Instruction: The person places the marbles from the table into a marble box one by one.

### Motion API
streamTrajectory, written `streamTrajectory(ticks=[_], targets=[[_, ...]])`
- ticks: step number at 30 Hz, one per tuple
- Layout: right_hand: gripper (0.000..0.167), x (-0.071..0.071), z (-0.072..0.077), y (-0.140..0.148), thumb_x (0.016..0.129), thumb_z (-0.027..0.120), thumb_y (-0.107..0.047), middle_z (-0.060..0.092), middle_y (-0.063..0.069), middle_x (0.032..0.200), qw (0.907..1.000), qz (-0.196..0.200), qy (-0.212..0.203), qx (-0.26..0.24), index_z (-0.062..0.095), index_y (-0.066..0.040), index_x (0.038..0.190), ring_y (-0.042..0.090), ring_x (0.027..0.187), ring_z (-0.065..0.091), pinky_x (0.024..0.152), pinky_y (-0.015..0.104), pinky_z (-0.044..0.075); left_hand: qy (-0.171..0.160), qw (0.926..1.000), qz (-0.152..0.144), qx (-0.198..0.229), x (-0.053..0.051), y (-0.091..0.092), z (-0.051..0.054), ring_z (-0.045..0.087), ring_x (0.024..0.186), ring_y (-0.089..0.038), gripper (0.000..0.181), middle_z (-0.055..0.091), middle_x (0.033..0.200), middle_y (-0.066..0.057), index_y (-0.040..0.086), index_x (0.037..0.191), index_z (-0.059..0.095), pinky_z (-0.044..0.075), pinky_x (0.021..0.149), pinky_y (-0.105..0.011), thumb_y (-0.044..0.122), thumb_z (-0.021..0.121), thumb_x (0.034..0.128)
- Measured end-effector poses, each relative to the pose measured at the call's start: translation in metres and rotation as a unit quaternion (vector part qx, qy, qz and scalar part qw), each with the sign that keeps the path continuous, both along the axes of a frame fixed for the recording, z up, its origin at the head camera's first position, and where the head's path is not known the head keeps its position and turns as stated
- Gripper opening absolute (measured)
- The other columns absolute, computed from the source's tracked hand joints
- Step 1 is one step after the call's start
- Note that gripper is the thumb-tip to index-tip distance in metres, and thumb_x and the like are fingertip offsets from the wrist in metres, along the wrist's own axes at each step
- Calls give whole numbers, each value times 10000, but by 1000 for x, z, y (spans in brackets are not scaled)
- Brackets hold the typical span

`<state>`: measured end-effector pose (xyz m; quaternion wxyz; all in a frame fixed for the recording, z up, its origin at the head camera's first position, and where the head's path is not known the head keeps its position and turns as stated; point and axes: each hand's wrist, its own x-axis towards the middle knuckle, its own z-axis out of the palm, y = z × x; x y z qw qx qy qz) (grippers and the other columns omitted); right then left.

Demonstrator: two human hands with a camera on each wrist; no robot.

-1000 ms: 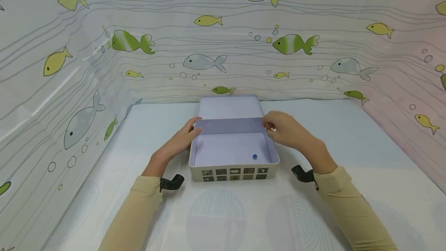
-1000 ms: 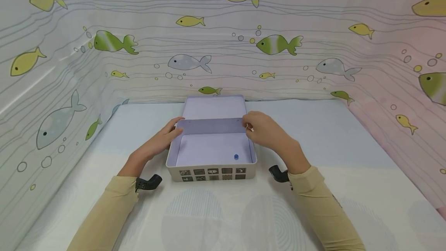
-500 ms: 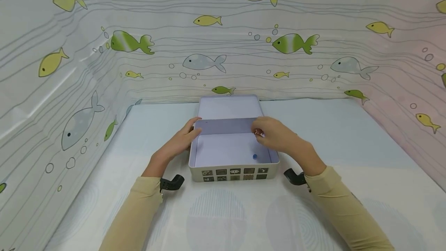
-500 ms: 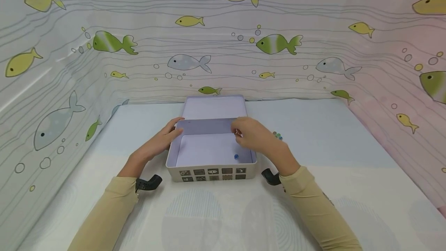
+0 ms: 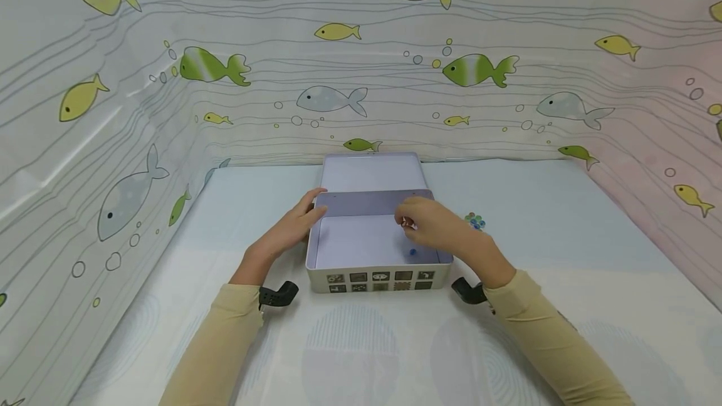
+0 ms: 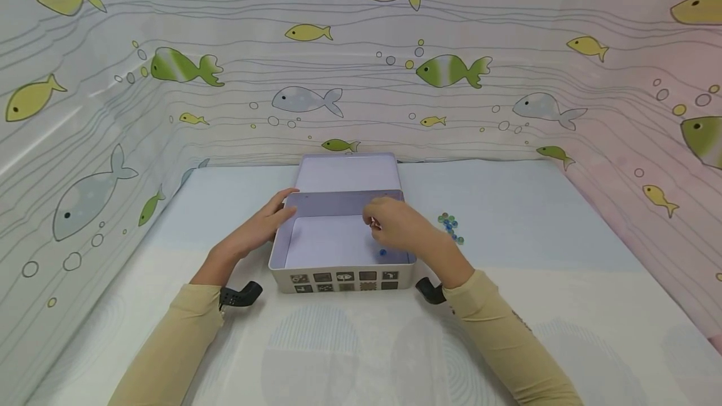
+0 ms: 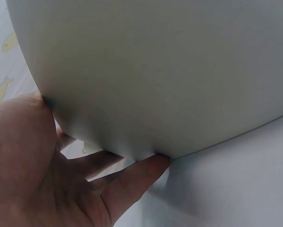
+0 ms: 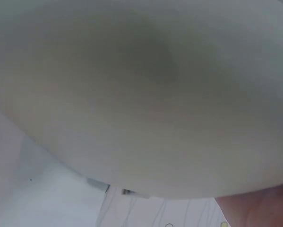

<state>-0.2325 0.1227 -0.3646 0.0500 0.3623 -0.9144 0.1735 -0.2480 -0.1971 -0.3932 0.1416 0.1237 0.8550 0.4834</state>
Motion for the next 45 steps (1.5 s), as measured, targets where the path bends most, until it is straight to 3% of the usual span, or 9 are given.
streamTrajectory(ticks=[8, 21, 45], targets=[[99, 4, -6, -8, 897, 645, -23, 624, -12, 916, 9990, -49, -316, 299, 698, -92, 944, 105, 813, 544, 711, 254, 485, -1, 10000, -32, -1, 0, 0, 0, 305, 1464, -441, 581, 182, 1650, -140, 347, 1574, 137, 426, 1029, -643, 490, 363, 1058], [104, 12, -9, -21, 888, 656, -7, 604, -41, 865, 9967, 156, -313, 727, 681, -104, 916, 102, 765, 506, 691, 251, 458, -46, 10000, 28, -44, 1, 0, 1, 313, 1459, -441, 601, 184, 1651, -133, 356, 1578, 122, 449, 1009, -626, 515, 363, 1051], [163, 15, -10, -22, 881, 619, 14, 674, -10, 898, 9923, -54, -613, 1076, 721, -93, 951, 105, 748, 536, 705, 271, 495, -50, 10000, -3, 14, 1, 0, 0, 273, 1479, -442, 614, 161, 1658, -129, 356, 1583, 106, 412, 1038, -653, 525, 359, 1050]])
